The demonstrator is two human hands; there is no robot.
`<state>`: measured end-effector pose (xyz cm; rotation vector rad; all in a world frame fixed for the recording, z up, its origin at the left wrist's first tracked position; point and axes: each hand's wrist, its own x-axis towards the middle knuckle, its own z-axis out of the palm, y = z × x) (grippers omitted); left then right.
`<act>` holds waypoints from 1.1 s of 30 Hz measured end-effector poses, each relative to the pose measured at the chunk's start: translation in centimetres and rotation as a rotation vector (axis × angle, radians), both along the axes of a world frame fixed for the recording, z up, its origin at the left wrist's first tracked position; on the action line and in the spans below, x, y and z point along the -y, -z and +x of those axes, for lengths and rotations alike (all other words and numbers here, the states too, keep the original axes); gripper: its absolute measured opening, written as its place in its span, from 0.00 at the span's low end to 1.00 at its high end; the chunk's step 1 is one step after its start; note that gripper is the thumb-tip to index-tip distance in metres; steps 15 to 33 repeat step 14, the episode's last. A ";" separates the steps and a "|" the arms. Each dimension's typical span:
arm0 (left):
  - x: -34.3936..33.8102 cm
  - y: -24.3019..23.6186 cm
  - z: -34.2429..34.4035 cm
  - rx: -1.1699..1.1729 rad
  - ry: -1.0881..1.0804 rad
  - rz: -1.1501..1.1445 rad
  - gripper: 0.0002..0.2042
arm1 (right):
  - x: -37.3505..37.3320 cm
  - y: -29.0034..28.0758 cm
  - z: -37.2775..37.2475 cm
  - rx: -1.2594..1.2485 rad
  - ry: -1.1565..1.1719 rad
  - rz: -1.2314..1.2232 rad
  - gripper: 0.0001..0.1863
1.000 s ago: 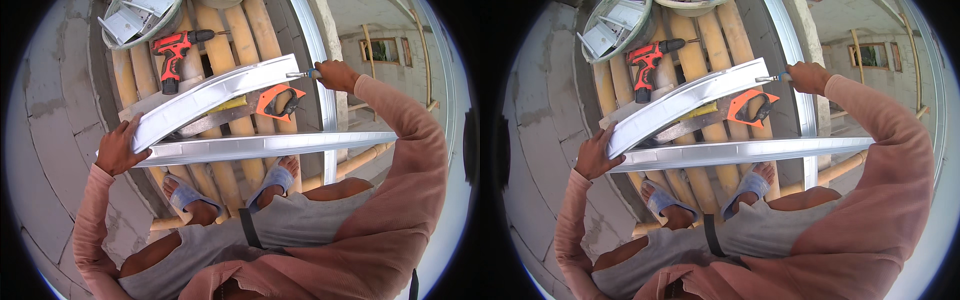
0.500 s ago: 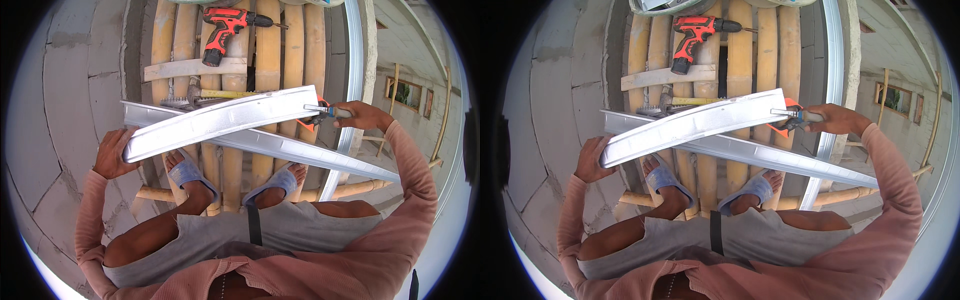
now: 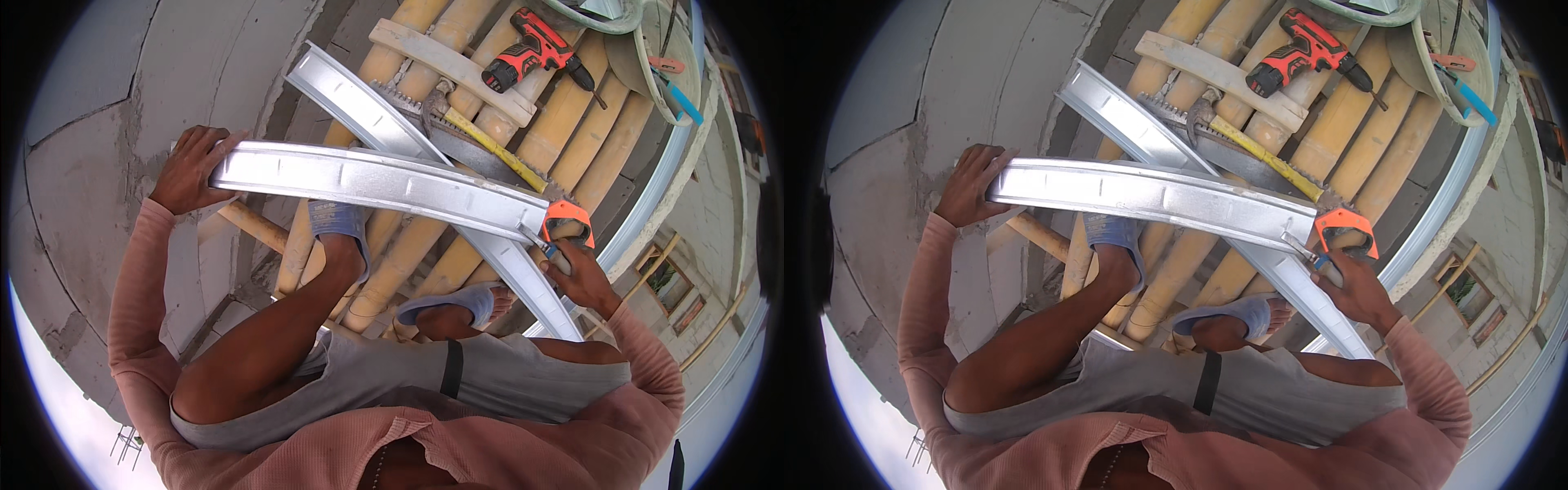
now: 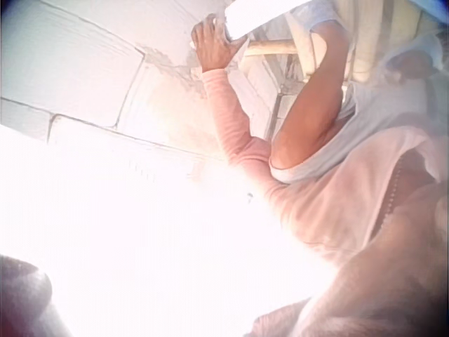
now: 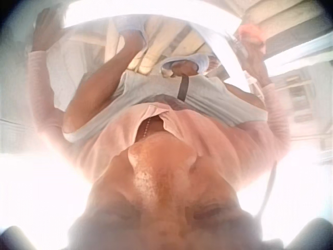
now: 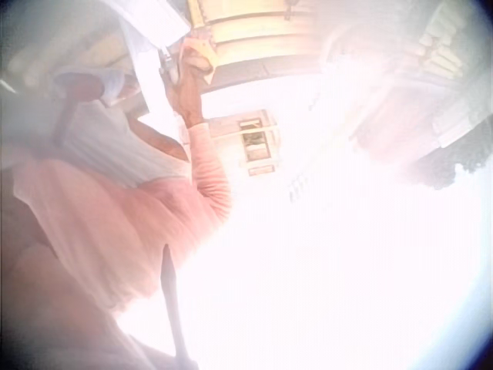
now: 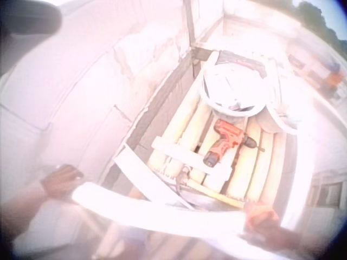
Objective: The person uses tin snips to cut and notch sections of a metal U-channel stud while working on a construction site.
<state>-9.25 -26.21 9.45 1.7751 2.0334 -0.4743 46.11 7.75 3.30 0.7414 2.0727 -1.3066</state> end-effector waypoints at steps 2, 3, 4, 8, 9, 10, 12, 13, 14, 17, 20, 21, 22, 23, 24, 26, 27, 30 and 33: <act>-2.3 0.3 2.1 -0.058 0.103 0.089 0.49 | -0.8 -0.1 3.3 0.008 0.067 0.032 0.21; -3.4 -0.2 2.8 -0.071 0.130 0.118 0.50 | -0.6 -0.3 4.7 0.053 0.129 0.016 0.21; -4.6 -0.8 3.0 -0.076 0.171 0.150 0.52 | 0.2 -0.3 6.0 0.045 0.128 0.015 0.21; -6.7 -5.4 2.8 -0.374 0.172 0.444 0.54 | 5.2 0.6 9.0 0.047 0.237 -0.052 0.21; -6.3 -6.0 2.6 -0.473 0.133 0.563 0.55 | 6.4 1.0 9.3 0.037 0.253 -0.093 0.21; -5.7 -5.7 2.8 -0.422 0.054 0.854 0.56 | 7.7 1.2 9.2 0.024 0.256 -0.112 0.21; -5.1 -6.9 5.0 0.024 -0.485 1.260 0.56 | 9.8 2.3 8.9 -0.025 0.258 -0.127 0.21; -5.2 -5.6 6.4 0.465 -0.796 1.454 0.55 | 10.3 2.1 8.1 -0.021 0.275 -0.126 0.21; -5.4 -5.5 6.5 0.473 -0.789 1.451 0.55 | 9.8 1.6 6.9 -0.011 0.256 -0.214 0.22; -5.4 -5.5 6.5 0.473 -0.789 1.451 0.55 | 9.8 1.6 6.9 -0.011 0.256 -0.214 0.22; -5.4 -5.5 6.5 0.473 -0.789 1.451 0.55 | 9.8 1.6 6.9 -0.011 0.256 -0.214 0.22; -5.4 -5.5 6.5 0.473 -0.789 1.451 0.55 | 9.8 1.6 6.9 -0.011 0.256 -0.214 0.22; -5.4 -5.5 6.5 0.473 -0.789 1.451 0.55 | 9.8 1.6 6.9 -0.011 0.256 -0.214 0.22; -5.4 -5.5 6.5 0.473 -0.789 1.451 0.55 | 9.8 1.6 6.9 -0.011 0.256 -0.214 0.22; -5.4 -5.5 6.5 0.473 -0.789 1.451 0.55 | 9.8 1.6 6.9 -0.011 0.256 -0.214 0.22; -5.4 -5.5 6.5 0.473 -0.789 1.451 0.55 | 9.8 1.6 6.9 -0.011 0.256 -0.214 0.22; -5.4 -5.5 6.5 0.473 -0.789 1.451 0.55 | 9.8 1.6 6.9 -0.011 0.256 -0.214 0.22; -5.4 -5.5 6.5 0.473 -0.789 1.451 0.55 | 9.8 1.6 6.9 -0.011 0.256 -0.214 0.22; -5.4 -5.5 6.5 0.473 -0.789 1.451 0.55 | 9.8 1.6 6.9 -0.011 0.256 -0.214 0.22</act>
